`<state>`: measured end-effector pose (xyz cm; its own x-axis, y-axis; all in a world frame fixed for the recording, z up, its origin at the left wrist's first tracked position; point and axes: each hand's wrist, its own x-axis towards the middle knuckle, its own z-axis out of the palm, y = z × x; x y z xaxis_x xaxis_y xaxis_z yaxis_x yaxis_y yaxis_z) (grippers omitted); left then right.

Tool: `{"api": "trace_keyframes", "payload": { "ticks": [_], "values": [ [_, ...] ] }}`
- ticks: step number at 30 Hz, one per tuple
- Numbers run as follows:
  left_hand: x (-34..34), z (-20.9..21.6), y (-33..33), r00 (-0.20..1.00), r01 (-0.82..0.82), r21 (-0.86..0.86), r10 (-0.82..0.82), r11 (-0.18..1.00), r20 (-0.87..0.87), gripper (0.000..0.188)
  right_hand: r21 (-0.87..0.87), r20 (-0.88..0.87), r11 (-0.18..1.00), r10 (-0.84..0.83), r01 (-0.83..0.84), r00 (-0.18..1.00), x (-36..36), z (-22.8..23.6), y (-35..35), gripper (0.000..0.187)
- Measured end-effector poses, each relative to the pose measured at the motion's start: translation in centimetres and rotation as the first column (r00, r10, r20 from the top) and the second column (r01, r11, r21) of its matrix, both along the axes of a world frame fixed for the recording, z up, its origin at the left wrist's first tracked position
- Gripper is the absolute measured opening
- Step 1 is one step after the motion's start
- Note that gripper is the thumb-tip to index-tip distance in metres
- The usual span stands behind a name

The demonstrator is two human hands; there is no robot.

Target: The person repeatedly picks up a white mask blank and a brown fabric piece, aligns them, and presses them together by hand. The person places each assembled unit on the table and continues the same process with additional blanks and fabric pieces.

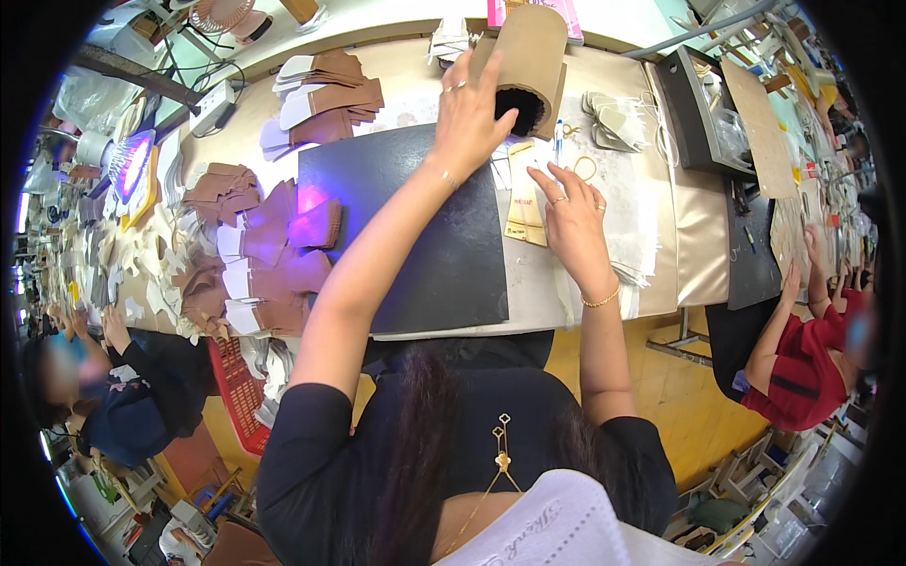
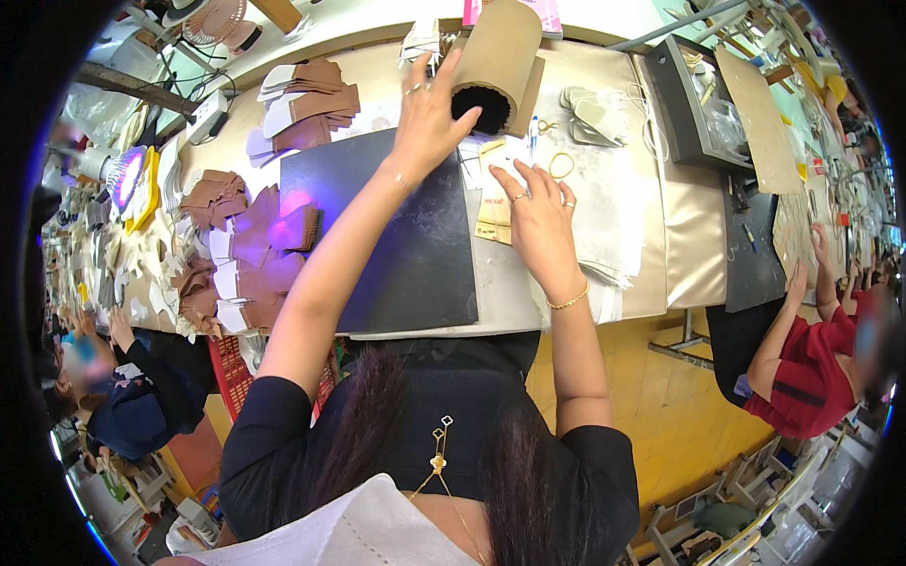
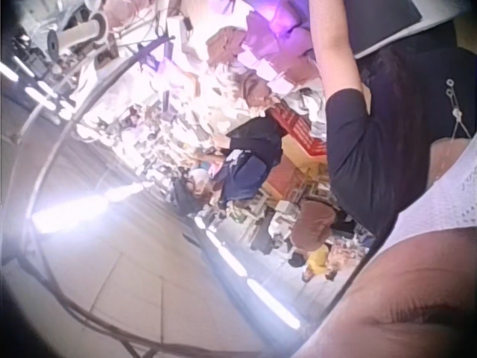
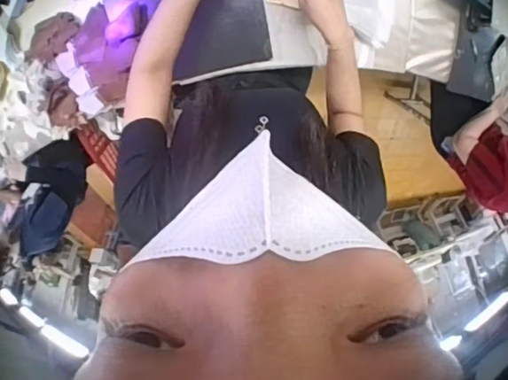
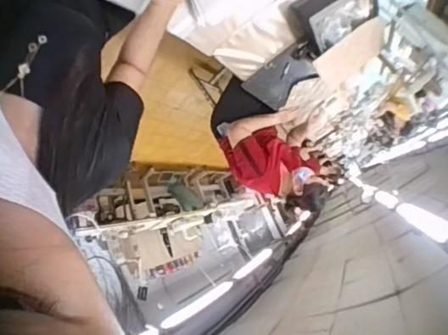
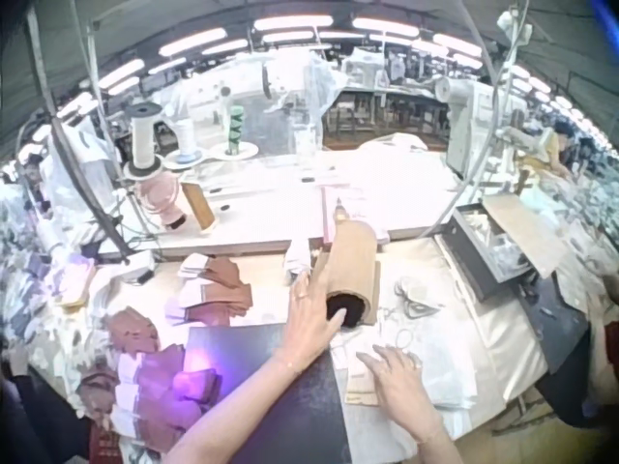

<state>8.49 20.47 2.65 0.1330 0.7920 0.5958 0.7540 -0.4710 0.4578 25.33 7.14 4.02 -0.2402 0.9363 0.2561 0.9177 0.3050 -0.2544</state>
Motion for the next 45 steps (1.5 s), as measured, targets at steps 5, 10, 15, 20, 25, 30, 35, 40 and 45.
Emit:
{"api": "trace_keyframes", "payload": {
  "ticks": [5,10,15,20,25,30,35,40,45],
  "values": [
    [1.6,0.8,4.8,0.985,0.006,-0.419,-0.077,0.908,-0.154,0.075,-0.068,-0.214,0.997,-0.055,0.041,0.975,0.9,0.4,-1.1,0.040],
    [1.4,2.4,4.1,0.988,0.049,-0.261,-0.084,0.964,-0.126,0.077,-0.028,-0.178,0.996,-0.090,0.086,0.980,2.2,0.4,-1.6,0.040],
    [1.2,6.9,0.9,0.995,0.051,-0.170,-0.064,0.984,-0.072,0.078,0.167,-0.515,0.952,-0.139,0.258,0.846,0.5,0.5,1.0,0.088],
    [-0.9,10.5,-4.9,0.993,0.038,-0.263,-0.065,0.964,-0.095,0.080,0.041,-0.682,0.987,-0.088,0.157,0.726,-2.3,0.5,2.7,0.109],
    [-4.1,10.5,-8.7,0.993,-0.060,-0.315,0.024,0.947,-0.117,0.081,-0.014,-0.713,0.995,-0.077,0.097,0.697,-5.4,-0.4,0.9,0.100],
    [-6.7,8.9,-12.4,0.992,-0.093,-0.305,0.063,0.948,-0.107,0.085,0.005,-0.710,0.996,-0.056,0.086,0.701,-8.1,-1.7,-0.7,0.094],
    [-8.7,6.8,-16.4,0.986,-0.166,-0.405,0.140,0.899,-0.093,0.089,-0.012,-0.672,1.000,-0.002,-0.008,0.741,-10.2,-4.0,-3.1,0.092],
    [-9.3,4.5,-20.9,0.984,-0.169,-0.382,0.136,0.909,-0.112,0.092,-0.175,-0.696,0.977,-0.036,-0.120,0.717,-10.1,-5.9,-6.5,0.082],
    [-10.2,4.1,-23.2,0.992,-0.085,-0.457,0.034,0.885,-0.120,0.085,-0.086,-0.473,0.972,0.153,-0.218,0.868,-8.1,-5.5,-8.4,0.072]
  ]
}}
